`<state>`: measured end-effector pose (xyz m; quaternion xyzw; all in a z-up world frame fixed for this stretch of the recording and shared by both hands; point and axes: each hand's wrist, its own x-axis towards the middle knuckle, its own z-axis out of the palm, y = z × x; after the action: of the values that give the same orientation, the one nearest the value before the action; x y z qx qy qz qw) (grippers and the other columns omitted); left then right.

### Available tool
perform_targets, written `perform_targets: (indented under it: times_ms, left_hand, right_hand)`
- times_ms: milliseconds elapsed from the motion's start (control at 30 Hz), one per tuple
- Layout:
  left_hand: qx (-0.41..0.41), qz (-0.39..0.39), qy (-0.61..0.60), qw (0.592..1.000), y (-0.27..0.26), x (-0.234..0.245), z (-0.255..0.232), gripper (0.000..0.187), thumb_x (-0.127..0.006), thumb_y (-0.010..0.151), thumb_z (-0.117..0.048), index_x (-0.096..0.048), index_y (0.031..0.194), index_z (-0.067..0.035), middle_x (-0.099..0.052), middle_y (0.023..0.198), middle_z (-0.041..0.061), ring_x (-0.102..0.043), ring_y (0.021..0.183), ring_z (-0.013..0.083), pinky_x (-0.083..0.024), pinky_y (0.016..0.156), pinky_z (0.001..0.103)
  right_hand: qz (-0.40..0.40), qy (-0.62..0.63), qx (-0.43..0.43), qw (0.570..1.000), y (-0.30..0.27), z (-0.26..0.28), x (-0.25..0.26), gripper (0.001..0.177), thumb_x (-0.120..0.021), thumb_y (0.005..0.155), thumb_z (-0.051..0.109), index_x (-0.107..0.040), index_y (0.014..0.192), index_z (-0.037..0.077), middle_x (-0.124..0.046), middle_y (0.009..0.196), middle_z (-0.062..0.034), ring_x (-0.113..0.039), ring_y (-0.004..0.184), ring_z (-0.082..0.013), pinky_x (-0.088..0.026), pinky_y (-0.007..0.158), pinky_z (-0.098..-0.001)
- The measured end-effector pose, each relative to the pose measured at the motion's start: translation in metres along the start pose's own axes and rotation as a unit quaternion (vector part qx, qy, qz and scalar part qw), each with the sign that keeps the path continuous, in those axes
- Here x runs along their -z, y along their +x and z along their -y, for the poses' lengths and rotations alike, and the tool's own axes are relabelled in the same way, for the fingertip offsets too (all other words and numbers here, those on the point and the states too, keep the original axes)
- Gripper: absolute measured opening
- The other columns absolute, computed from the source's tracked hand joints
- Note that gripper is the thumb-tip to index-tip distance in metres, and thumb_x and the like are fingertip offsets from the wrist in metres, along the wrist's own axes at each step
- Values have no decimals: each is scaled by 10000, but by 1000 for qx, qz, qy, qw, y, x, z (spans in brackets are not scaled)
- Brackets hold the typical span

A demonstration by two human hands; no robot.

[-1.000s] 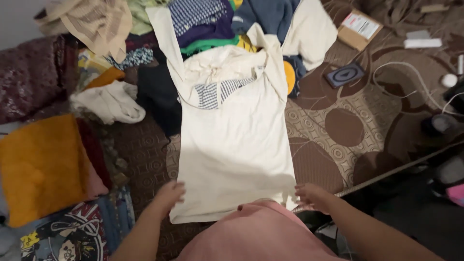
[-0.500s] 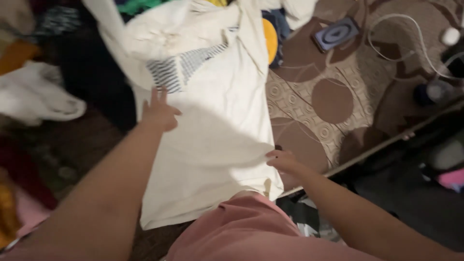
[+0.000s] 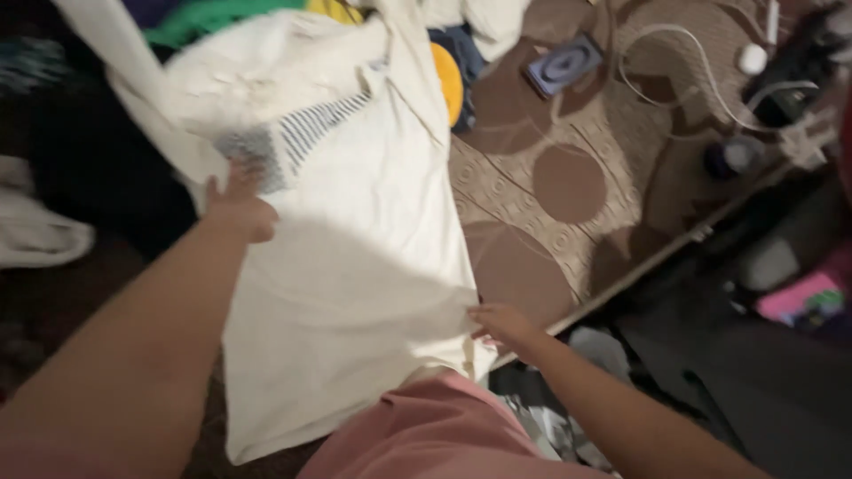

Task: Folding items of clothing including a t-shirt, pants, and a baby shirt on a bed.

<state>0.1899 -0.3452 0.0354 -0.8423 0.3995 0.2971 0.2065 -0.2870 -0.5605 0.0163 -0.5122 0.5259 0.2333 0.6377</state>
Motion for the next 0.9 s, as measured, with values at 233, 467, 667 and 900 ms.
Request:
perform_targets:
  times_ms: [233, 467, 667, 900]
  left_hand:
    - [33, -87, -97, 991, 14, 0, 21, 947, -749, 772, -489, -313, 1571, -229, -75, 1652, 79, 8, 1506, 325, -119, 1150, 633]
    - [1, -369, -452, 812, -118, 128, 34, 290, -789, 867, -206, -754, 1135, -100, -731, 1055, 119, -678, 929, 236, -534, 873, 395]
    - [-131, -476, -456, 741, -208, 226, 65, 188, -736, 961, -94, -760, 1147, -73, -737, 1073, 83, -665, 956, 160, -512, 856, 316]
    - [-302, -523, -570, 557, -321, 350, 53, 234, -716, 978, -40, -733, 1211, -42, -724, 1148, 22, -664, 1054, 103, -534, 931, 269]
  right_hand:
    - [-7, -10, 14, 1000, -18, -2, -7, 508, -595, 965, 307, -585, 1445, 139, -735, 1116, -107, -687, 954, -200, -542, 794, -297]
    - [-53, 121, 149, 980, -20, 64, 11, 410, -566, 962, 204, -658, 1335, 62, -748, 1032, -115, -696, 906, -211, -555, 804, -334]
    - [-91, 189, 326, 922, -82, 221, 48, 290, -470, 978, 104, -657, 1153, -34, -718, 1086, -158, -683, 975, -263, -580, 859, -363]
    - [-262, 172, 526, 791, -232, 342, 7, 493, -605, 916, 25, -467, 1389, 21, -632, 1274, -140, -693, 1064, -231, -574, 900, -349]
